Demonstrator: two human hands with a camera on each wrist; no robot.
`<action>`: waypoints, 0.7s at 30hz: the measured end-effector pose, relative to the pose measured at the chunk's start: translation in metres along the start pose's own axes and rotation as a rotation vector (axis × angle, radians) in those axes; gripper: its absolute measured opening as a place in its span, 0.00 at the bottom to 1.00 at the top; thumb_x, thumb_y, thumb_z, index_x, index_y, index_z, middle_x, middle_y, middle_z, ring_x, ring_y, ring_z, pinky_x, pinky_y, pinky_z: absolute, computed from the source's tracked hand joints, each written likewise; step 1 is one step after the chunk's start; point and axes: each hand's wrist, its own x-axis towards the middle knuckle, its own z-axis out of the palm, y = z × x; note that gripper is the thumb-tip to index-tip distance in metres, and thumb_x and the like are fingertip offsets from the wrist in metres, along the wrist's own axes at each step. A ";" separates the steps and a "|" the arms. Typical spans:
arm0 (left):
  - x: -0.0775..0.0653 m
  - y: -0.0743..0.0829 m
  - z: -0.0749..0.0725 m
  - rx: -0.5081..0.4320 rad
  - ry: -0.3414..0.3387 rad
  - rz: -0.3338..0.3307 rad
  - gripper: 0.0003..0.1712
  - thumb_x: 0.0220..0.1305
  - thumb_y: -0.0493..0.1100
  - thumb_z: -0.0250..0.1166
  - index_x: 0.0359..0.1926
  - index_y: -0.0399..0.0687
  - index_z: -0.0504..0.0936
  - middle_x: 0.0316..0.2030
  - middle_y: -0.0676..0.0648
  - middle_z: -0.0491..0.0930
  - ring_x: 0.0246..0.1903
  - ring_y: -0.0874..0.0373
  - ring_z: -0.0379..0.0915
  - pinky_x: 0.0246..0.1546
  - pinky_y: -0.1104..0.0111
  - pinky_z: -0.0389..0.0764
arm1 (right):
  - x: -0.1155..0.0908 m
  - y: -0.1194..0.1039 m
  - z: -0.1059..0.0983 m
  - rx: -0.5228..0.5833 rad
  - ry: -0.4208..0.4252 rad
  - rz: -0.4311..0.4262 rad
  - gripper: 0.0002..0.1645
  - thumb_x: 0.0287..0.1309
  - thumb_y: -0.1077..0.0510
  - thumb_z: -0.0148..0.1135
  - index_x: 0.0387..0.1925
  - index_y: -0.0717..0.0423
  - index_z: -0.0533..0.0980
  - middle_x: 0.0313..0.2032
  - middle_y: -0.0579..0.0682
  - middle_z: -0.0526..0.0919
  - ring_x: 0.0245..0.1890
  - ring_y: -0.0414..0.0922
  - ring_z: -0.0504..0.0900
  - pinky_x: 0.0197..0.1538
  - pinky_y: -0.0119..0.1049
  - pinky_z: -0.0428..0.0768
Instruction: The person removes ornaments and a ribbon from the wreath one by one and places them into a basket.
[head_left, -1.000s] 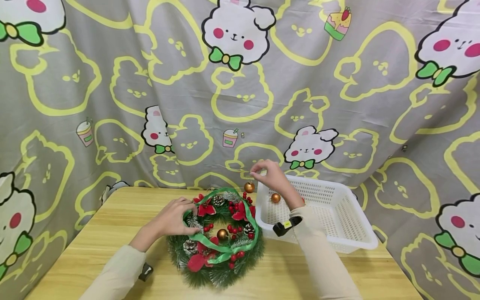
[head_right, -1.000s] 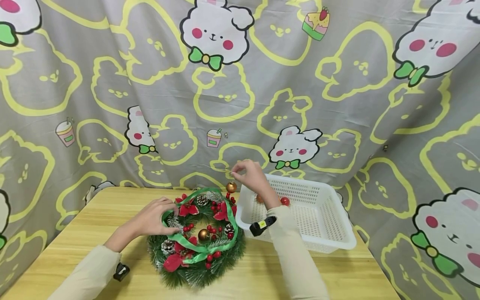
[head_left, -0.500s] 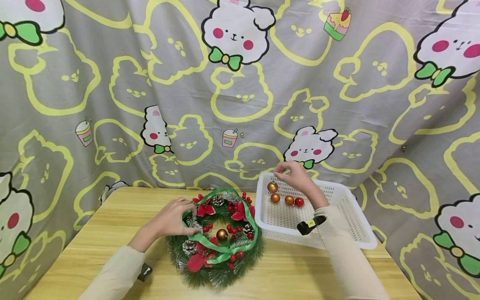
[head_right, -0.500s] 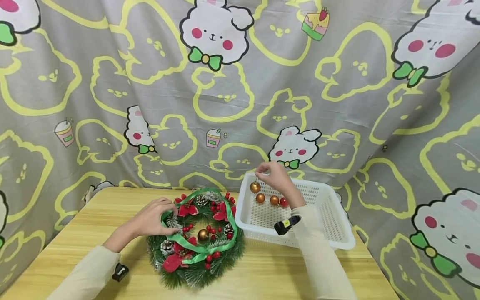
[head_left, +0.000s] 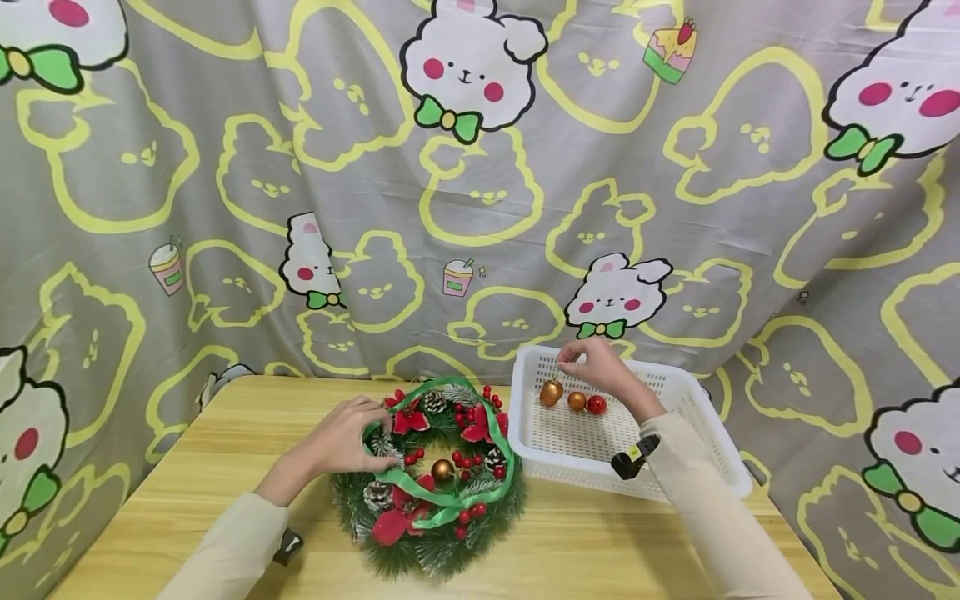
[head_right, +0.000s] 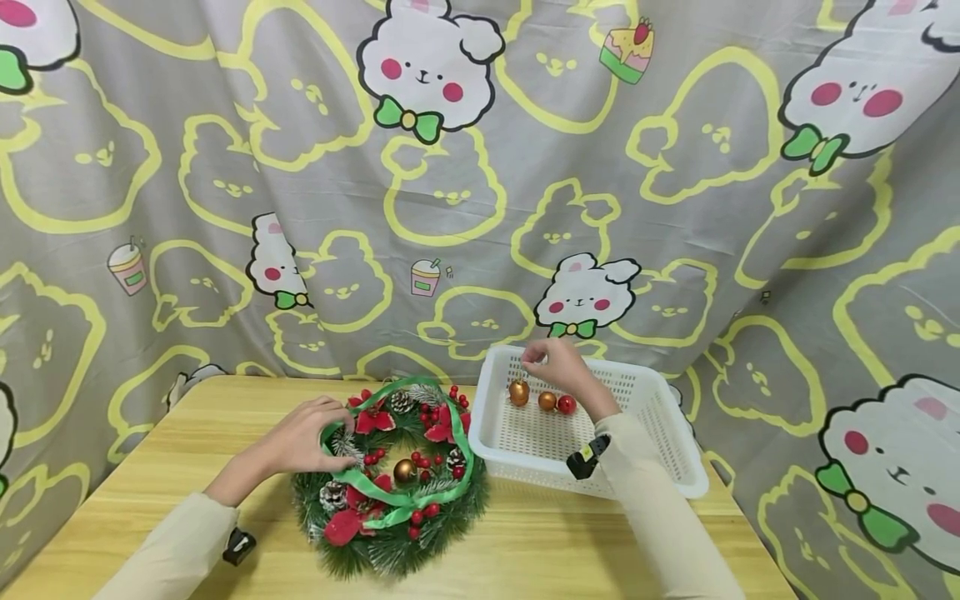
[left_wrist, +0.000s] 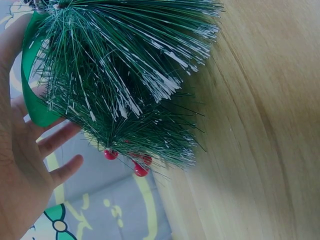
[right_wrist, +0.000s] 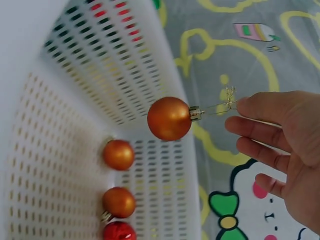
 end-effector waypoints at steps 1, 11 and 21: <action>0.000 0.000 0.000 -0.001 0.001 0.000 0.23 0.48 0.67 0.75 0.35 0.59 0.82 0.38 0.59 0.82 0.43 0.58 0.75 0.43 0.57 0.77 | 0.000 0.001 0.002 -0.002 -0.006 -0.011 0.05 0.64 0.60 0.67 0.35 0.59 0.86 0.36 0.50 0.88 0.39 0.46 0.83 0.45 0.45 0.81; -0.002 0.000 -0.001 0.009 0.003 -0.004 0.23 0.48 0.67 0.76 0.35 0.60 0.81 0.37 0.59 0.82 0.44 0.57 0.76 0.44 0.56 0.78 | 0.004 0.013 0.012 0.022 -0.074 -0.019 0.04 0.62 0.63 0.69 0.30 0.56 0.85 0.29 0.48 0.86 0.31 0.40 0.81 0.38 0.37 0.80; -0.001 0.001 -0.001 0.008 0.006 0.002 0.23 0.48 0.66 0.76 0.35 0.60 0.81 0.37 0.59 0.81 0.43 0.57 0.75 0.43 0.57 0.78 | 0.013 0.024 0.014 0.044 -0.188 -0.007 0.04 0.62 0.65 0.68 0.32 0.63 0.86 0.31 0.52 0.88 0.31 0.41 0.83 0.38 0.37 0.83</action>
